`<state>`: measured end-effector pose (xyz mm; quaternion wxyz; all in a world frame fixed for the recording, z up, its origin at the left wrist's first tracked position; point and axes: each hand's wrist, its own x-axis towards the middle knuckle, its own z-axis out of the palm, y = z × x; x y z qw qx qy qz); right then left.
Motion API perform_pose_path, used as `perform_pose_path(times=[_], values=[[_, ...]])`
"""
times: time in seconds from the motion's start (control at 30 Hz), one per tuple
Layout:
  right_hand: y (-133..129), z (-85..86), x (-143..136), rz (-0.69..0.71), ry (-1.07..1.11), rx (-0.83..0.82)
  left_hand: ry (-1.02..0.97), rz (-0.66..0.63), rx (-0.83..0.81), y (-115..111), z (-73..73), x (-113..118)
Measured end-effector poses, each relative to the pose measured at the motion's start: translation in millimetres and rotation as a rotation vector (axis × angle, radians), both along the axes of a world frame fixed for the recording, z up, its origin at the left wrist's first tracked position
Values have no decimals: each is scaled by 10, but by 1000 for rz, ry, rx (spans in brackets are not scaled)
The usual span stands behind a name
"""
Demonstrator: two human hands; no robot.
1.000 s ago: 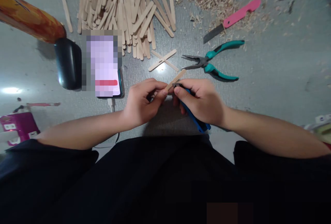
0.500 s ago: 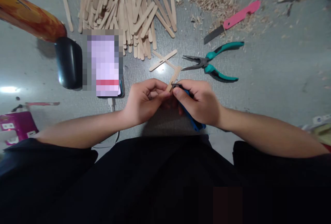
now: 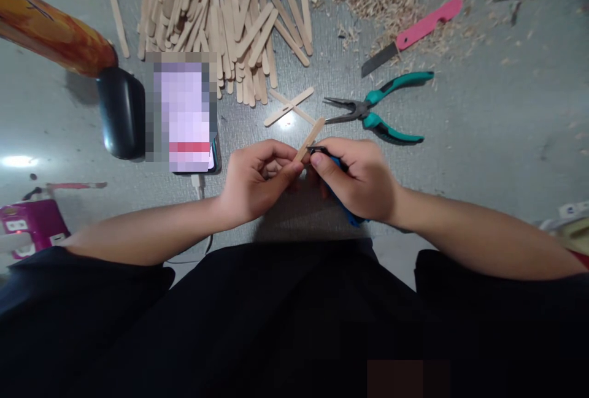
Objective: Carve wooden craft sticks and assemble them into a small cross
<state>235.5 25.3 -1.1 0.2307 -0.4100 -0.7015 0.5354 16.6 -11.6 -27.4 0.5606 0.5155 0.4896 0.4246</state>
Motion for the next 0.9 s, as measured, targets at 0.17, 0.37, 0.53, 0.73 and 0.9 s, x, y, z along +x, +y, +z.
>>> perform_pose_path(times=[0.17, 0.37, 0.53, 0.73, 0.9], values=[[22, 28, -18, 17, -26, -64, 42, 16, 52, -25, -29, -4], [67, 92, 24, 68, -50, -146, -3, -37, 46, 38, -5, -28], [49, 35, 34, 128, -22, -37, 28, -74, 54, 82, 6, -48], [61, 52, 44, 41, 12, -94, 59, -14, 62, 41, 18, -23], [86, 61, 45, 5, 67, -269, 106, 23, 135, -16, -13, -4]])
